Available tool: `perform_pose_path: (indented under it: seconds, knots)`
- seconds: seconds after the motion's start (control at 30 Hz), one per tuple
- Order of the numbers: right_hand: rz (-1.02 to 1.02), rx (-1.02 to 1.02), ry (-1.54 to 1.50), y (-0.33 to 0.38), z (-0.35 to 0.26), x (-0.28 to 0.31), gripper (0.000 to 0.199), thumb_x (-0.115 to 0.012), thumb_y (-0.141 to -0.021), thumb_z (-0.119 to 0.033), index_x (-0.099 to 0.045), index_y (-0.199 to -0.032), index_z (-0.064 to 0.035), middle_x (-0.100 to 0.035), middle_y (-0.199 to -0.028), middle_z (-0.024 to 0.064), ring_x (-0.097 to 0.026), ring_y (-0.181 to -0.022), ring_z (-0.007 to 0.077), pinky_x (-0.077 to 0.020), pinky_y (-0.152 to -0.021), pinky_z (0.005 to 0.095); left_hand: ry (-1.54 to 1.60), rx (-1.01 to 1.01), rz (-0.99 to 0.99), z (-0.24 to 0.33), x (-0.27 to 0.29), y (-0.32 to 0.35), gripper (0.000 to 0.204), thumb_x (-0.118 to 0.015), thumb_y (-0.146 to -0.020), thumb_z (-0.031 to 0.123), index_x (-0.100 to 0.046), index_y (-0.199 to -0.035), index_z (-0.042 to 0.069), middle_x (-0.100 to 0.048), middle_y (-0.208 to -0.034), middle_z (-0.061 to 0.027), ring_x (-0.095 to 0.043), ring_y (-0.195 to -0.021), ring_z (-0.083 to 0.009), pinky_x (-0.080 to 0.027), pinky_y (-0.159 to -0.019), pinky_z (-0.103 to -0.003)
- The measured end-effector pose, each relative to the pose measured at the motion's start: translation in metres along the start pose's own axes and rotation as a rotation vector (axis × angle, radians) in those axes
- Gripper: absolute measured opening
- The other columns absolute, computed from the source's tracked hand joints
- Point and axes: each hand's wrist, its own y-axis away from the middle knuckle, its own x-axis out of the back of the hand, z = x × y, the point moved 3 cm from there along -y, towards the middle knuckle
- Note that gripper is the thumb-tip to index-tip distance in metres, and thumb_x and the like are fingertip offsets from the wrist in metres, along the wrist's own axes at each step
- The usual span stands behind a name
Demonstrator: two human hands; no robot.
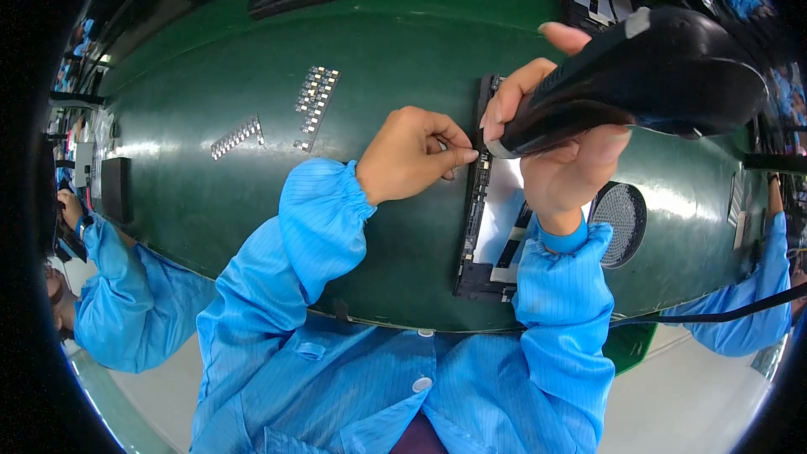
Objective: Assembling and screwing components onto electronic screen modules on a factory assembly line.
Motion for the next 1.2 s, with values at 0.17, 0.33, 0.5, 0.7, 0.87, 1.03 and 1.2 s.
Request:
perform_pose_path:
  seconds: [0.17,0.33,0.5,0.7,0.87,1.03,1.2]
  knots:
    - [0.105,-0.102,-0.111,0.008,0.009,0.006,0.092,-0.038,-0.071,-0.080,-0.044,-0.115,0.0004,-0.054,-0.072,0.0123,-0.054,-0.059,0.0205,-0.0450,-0.055,0.0309,-0.004,-0.019,0.001,-0.001,0.000,0.000,0.012,-0.067,-0.078,0.005,-0.063,-0.081,-0.006,-0.063,-0.067,-0.0069,-0.059,-0.055,-0.0083,-0.046,-0.048,-0.022]
    - [0.046,0.022,-0.081,0.005,0.001,0.011,0.093,-0.029,-0.074,-0.080,-0.042,-0.118,0.0006,-0.055,-0.075,0.0131,-0.054,-0.061,0.0216,-0.0451,-0.055,0.0319,0.005,0.009,0.012,-0.003,0.000,0.000,0.013,-0.068,-0.078,0.007,-0.063,-0.079,-0.005,-0.063,-0.066,-0.0070,-0.059,-0.055,-0.0075,-0.046,-0.048,-0.022]
    - [-0.082,0.265,-0.033,-0.002,-0.044,0.023,0.094,-0.020,-0.077,-0.078,-0.038,-0.126,0.0000,-0.056,-0.079,0.0138,-0.055,-0.061,0.0223,-0.0450,-0.057,0.0370,-0.062,-0.016,0.045,0.007,0.005,0.004,0.014,-0.070,-0.077,0.008,-0.063,-0.078,-0.004,-0.063,-0.067,-0.0083,-0.058,-0.054,-0.0069,-0.045,-0.047,-0.023]
    - [-0.076,0.281,-0.005,0.003,-0.066,0.040,0.097,-0.020,-0.076,-0.080,-0.035,-0.129,-0.0007,-0.053,-0.083,0.0134,-0.055,-0.065,0.0227,-0.0435,-0.060,0.0405,-0.394,-0.657,0.316,0.026,-0.018,0.023,0.014,-0.071,-0.070,0.008,-0.064,-0.079,0.001,-0.061,-0.070,-0.0091,-0.061,-0.060,-0.0165,-0.049,-0.052,-0.030]
    - [-0.090,0.327,-0.041,0.000,-0.075,0.040,0.099,-0.023,-0.074,-0.082,-0.033,-0.130,-0.0013,-0.052,-0.083,0.0129,-0.053,-0.064,0.0226,-0.0422,-0.061,0.0396,-0.653,-0.953,-0.127,0.037,-0.081,0.080,0.033,-0.068,-0.072,0.025,-0.062,-0.095,0.004,-0.059,-0.106,-0.0147,-0.054,-0.106,-0.0290,-0.042,-0.092,-0.041]
    - [0.016,0.320,0.074,0.011,-0.088,0.049,0.095,-0.027,-0.075,-0.080,-0.032,-0.129,-0.0020,-0.052,-0.078,0.0116,-0.052,-0.060,0.0213,-0.0421,-0.055,0.0375,-0.797,-0.813,-0.130,0.019,-0.087,0.086,0.049,-0.068,-0.073,0.028,-0.056,-0.110,-0.002,-0.050,-0.123,-0.0185,-0.042,-0.123,-0.0306,-0.029,-0.104,-0.044]
    - [0.172,0.276,0.148,0.037,-0.089,0.057,0.089,-0.030,-0.077,-0.077,-0.036,-0.124,-0.0019,-0.051,-0.069,0.0107,-0.050,-0.052,0.0193,-0.0422,-0.048,0.0338,-0.875,-0.607,0.049,0.026,-0.039,0.082,0.056,-0.072,-0.071,0.027,-0.053,-0.112,-0.005,-0.049,-0.125,-0.0207,-0.043,-0.123,-0.0323,-0.032,-0.102,-0.044]
